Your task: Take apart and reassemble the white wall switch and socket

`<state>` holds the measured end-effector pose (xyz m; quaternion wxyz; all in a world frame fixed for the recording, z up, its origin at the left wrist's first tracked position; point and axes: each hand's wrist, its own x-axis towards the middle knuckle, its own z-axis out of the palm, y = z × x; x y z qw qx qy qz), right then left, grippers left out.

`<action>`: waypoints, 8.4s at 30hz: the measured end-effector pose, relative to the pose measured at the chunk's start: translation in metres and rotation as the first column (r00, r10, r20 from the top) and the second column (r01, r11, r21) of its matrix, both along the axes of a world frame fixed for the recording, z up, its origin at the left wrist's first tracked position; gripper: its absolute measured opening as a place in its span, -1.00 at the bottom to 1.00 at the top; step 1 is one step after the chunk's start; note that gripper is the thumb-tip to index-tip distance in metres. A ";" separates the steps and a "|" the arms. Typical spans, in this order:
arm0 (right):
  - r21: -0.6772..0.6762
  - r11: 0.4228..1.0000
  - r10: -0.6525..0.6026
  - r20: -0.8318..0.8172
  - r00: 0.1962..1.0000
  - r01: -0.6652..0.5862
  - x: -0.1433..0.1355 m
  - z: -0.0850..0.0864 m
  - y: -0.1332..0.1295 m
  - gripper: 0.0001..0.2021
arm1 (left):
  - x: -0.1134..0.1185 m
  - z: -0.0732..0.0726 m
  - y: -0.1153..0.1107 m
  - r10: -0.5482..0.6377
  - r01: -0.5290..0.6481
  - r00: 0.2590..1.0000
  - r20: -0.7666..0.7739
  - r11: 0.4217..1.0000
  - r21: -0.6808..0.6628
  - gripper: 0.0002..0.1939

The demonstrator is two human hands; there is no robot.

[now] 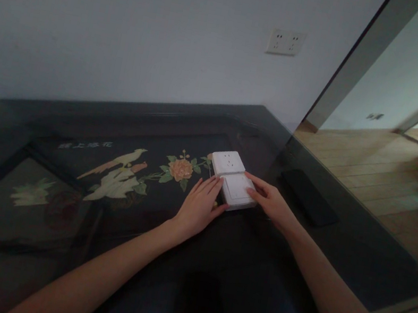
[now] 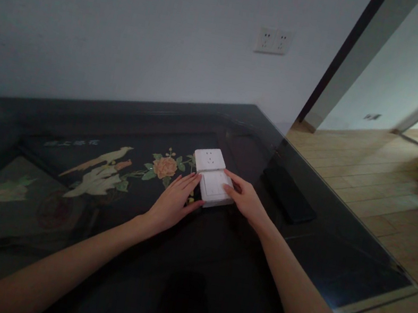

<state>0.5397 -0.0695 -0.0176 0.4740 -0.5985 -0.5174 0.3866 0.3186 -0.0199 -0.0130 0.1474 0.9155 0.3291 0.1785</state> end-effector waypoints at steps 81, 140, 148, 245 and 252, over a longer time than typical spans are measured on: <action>0.282 0.495 0.372 0.786 0.494 -0.822 -0.168 -0.003 -0.030 -0.65 | -0.162 -0.005 -0.037 -0.554 0.543 0.832 -0.037 0.799 0.258 -0.71; 0.210 0.477 0.292 0.878 0.379 -0.854 -0.167 -0.005 -0.032 -0.70 | -0.164 0.000 -0.035 -0.524 0.526 0.850 -0.058 0.837 0.154 -0.68; 0.179 0.488 0.297 0.887 0.355 -0.855 -0.167 -0.003 -0.034 -0.73 | -0.163 0.000 -0.035 -0.520 0.521 0.853 -0.055 0.839 0.155 -0.70; 0.194 0.531 0.302 0.866 0.398 -0.825 -0.169 -0.003 -0.036 -0.74 | -0.163 0.002 -0.036 -0.493 0.510 0.859 -0.138 0.849 0.138 -0.69; 0.180 0.525 0.287 0.883 0.372 -0.832 -0.168 -0.004 -0.036 -0.74 | -0.163 0.001 -0.036 -0.498 0.514 0.856 -0.138 0.849 0.126 -0.76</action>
